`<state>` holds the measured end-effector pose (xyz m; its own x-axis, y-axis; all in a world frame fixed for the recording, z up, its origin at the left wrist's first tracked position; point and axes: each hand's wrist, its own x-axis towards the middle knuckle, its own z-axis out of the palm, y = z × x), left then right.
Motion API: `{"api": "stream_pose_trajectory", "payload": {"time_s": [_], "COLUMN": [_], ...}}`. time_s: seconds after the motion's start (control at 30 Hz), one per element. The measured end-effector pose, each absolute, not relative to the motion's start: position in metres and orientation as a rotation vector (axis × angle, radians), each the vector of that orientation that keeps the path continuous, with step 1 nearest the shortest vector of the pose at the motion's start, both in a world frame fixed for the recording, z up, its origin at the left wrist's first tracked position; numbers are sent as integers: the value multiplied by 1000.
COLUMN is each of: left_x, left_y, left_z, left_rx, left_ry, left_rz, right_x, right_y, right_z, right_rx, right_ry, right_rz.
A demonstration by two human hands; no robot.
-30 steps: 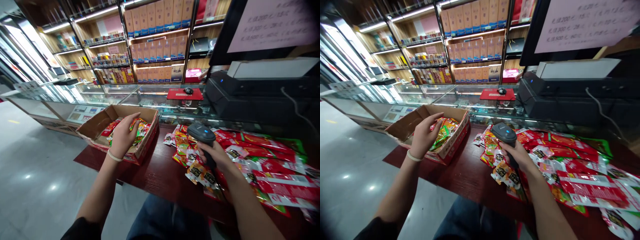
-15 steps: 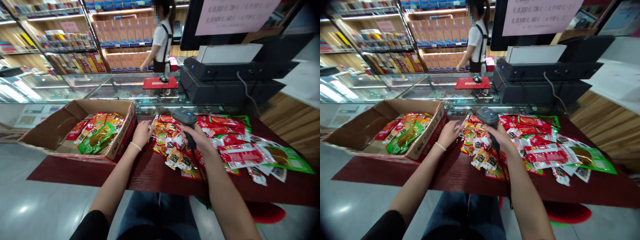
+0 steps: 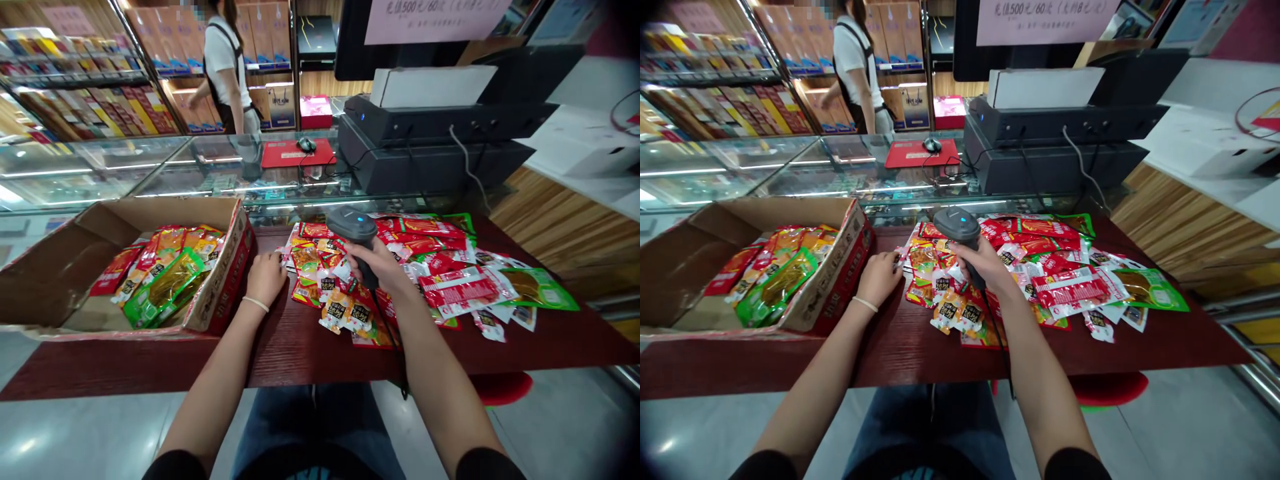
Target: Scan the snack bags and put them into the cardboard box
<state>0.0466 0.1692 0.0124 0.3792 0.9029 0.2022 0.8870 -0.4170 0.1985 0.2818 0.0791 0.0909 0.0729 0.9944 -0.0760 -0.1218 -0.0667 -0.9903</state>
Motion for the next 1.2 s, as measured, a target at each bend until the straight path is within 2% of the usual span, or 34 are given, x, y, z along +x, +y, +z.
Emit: {"api": "stream_pose_trajectory", "payload": {"time_s": [0.17, 0.33, 0.43, 0.57, 0.9, 1.2], "left_x": [42, 48, 56, 59, 57, 58], "left_y": [170, 175, 174, 171, 173, 173], "left_z": [17, 16, 15, 15, 13, 13], "left_rx": [2348, 1546, 1063, 830, 759, 800], "left_ry": [1662, 1341, 1029, 869, 859, 864], "left_rz": [715, 1240, 1192, 1144, 1189, 1185], "right_x": [281, 281, 281, 282, 275, 277], "right_y": [81, 81, 81, 80, 80, 77], "right_z": [89, 88, 87, 88, 77, 84], "right_rx": [-1223, -1240, -1249, -1264, -1403, -1371], "right_ry": [-1044, -1055, -1057, -1106, -1323, -1288], "right_rz": [1268, 1257, 1265, 1274, 1507, 1457]}}
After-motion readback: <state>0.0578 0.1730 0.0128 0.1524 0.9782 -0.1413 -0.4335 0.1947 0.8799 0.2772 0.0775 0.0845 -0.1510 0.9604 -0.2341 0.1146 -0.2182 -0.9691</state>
